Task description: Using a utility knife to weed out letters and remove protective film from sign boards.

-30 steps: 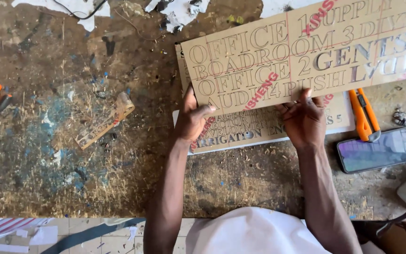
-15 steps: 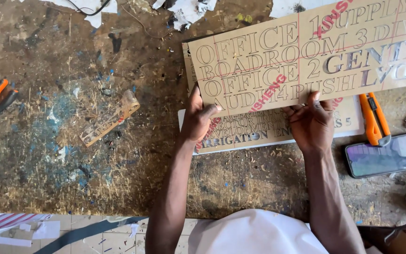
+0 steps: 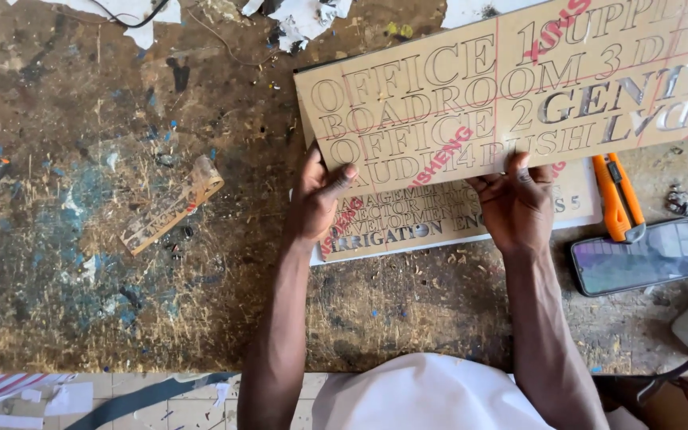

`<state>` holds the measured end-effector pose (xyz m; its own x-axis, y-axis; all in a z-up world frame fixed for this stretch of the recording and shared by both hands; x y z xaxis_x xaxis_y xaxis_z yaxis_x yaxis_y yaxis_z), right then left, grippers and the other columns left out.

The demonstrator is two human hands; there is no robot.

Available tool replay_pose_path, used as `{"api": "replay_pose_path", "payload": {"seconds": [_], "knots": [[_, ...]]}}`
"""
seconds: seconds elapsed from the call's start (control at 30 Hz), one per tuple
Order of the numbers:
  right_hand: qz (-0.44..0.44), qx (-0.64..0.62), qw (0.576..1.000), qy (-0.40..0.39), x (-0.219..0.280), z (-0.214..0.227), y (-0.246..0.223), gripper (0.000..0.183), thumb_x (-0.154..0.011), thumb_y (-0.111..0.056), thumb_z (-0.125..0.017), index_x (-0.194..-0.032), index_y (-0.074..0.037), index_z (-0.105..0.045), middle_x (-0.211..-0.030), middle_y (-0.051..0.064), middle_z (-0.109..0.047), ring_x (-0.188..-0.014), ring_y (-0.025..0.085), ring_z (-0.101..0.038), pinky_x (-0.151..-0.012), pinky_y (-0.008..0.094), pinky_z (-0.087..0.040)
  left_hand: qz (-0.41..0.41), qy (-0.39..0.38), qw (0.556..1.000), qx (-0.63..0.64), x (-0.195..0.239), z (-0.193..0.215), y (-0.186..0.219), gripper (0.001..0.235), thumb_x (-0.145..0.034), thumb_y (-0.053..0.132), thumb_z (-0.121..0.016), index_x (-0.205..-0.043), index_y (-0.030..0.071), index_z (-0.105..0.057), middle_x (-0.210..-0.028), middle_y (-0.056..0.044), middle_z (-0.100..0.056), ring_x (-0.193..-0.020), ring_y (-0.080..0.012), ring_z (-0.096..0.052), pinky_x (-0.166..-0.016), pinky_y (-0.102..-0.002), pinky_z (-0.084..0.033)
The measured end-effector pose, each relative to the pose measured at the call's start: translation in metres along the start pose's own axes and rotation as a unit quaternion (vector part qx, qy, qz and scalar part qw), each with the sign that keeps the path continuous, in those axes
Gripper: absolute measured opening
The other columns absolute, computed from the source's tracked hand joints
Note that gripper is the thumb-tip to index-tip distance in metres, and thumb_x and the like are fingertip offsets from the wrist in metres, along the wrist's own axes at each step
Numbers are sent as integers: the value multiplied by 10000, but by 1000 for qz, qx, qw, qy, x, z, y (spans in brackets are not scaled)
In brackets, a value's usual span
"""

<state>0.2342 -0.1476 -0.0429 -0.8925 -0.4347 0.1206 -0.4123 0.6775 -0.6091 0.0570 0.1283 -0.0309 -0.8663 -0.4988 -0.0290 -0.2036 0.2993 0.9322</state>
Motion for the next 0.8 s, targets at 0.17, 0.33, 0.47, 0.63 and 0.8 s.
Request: {"api": "replay_pose_path", "payload": {"seconds": [0.17,0.33,0.47,0.63,0.8], "knots": [[13,15,1000,-23,-7,27,8,52,-1139,-206,-741,-1116,-161,-734,-936,76,-838,-882,302,-873,-1033,582,-738,-23,26,999,-4,0,3,-3,510,-1047,215,-860,-1491,113,-632,-1142,-51,-734,-1006,-148,-680,-973,-378,-588],[4,12,1000,-27,-9,36,18,76,-1150,-224,-720,-1160,-161,-762,-861,119,-818,-911,311,-877,-1058,583,-728,-30,52,998,31,-3,23,-18,318,-1049,199,-864,-1328,129,-729,-960,12,-707,-906,-91,-656,-898,-305,-549],[1,20,999,-44,-17,51,24,92,-1152,-208,-694,-1220,-191,-753,-1071,80,-856,-1047,359,-874,-1048,584,-724,-50,67,996,18,-1,16,3,239,-1039,148,-862,-1234,127,-725,-896,15,-712,-851,-75,-647,-848,-285,-539],[-3,29,998,-55,-12,33,15,91,-1160,-169,-696,-1085,-180,-748,-1063,33,-853,-1012,283,-869,-1036,540,-724,-70,55,996,4,0,9,13,276,-1039,148,-863,-1271,129,-715,-881,0,-701,-823,-89,-638,-846,-313,-543],[-10,40,997,-66,-8,11,9,122,-1171,-240,-664,-1091,-217,-754,-1216,65,-856,-1168,310,-848,-1100,549,-691,-57,65,996,4,0,7,12,229,-1056,158,-847,-1236,135,-708,-901,50,-676,-853,-42,-609,-842,-268,-513]]}}
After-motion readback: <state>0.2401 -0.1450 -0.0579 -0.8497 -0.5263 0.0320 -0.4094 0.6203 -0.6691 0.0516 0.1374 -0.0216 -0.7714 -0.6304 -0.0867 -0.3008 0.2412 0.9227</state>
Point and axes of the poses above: each hand's wrist, its own x-axis away from the middle knuckle, its own z-axis out of the back of the hand, y = z × x, the point moved 8 cm from there along -x, towards the middle knuckle
